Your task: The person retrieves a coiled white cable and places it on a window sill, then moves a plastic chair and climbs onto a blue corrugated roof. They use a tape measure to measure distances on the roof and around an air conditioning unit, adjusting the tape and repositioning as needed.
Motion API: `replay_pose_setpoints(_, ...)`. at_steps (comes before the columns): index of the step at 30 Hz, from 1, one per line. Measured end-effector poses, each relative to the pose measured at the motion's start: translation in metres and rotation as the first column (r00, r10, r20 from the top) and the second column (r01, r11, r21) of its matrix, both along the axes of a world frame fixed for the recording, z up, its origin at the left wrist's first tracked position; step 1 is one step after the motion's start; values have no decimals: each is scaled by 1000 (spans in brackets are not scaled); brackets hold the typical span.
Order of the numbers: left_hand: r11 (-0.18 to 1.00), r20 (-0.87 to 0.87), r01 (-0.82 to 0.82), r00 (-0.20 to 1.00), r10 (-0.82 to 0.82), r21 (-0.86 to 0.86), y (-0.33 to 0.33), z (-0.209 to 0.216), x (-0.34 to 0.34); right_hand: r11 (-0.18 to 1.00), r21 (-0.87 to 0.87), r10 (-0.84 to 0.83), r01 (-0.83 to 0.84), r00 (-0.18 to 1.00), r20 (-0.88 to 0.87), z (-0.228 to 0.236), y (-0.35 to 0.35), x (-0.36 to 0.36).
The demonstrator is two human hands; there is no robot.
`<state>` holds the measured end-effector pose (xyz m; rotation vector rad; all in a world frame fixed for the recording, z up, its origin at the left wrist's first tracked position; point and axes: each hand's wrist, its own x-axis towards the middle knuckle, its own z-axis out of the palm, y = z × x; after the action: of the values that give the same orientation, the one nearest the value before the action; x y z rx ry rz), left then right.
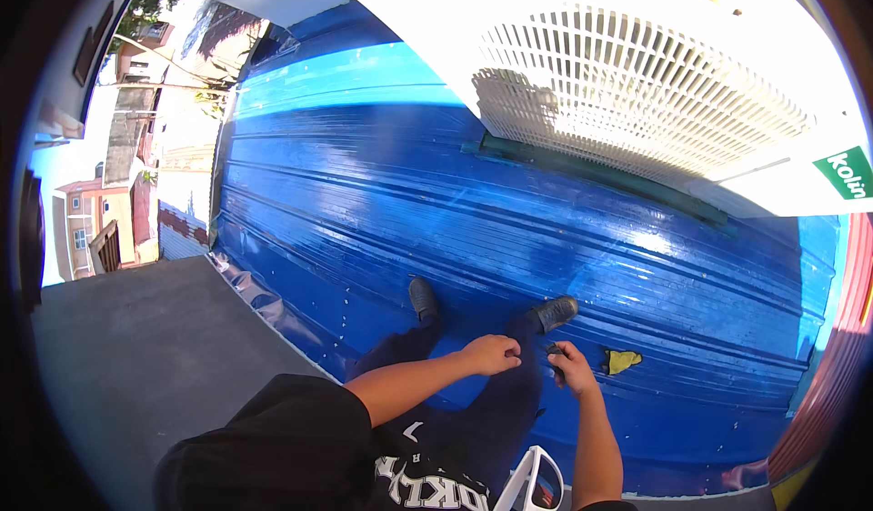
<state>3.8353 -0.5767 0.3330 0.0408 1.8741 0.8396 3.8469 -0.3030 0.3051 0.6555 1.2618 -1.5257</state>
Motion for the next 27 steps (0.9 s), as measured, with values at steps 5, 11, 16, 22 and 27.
replay_pose_setpoints(5, 943, -181, -330, 931, 316, -48, -180, 49, -13, 965, 256, 83, -56, 992, -95, 61, -77, -33)
replay_pose_setpoints(11, 763, -167, -619, 746, 645, 184, -365, 148, 43, 889, 246, 445, -387, 857, -260, 166, -296, -68)
replay_pose_setpoints(16, 490, 95, -757, 579, 810, 434, -453, 225, 90, 645, 240, 703, -726, 440, -559, 266, -518, -51)
replay_pose_setpoints(22, 86, 256, -883, 226, 940, 461, -522, 268, 114, 333, 580, 724, -743, -193, -662, 357, -650, -63)
replay_pose_setpoints(27, 89, 241, -813, 273, 931, 576, -558, 280, 77, 272, 508, 697, -817, -197, -690, 375, -684, -107)
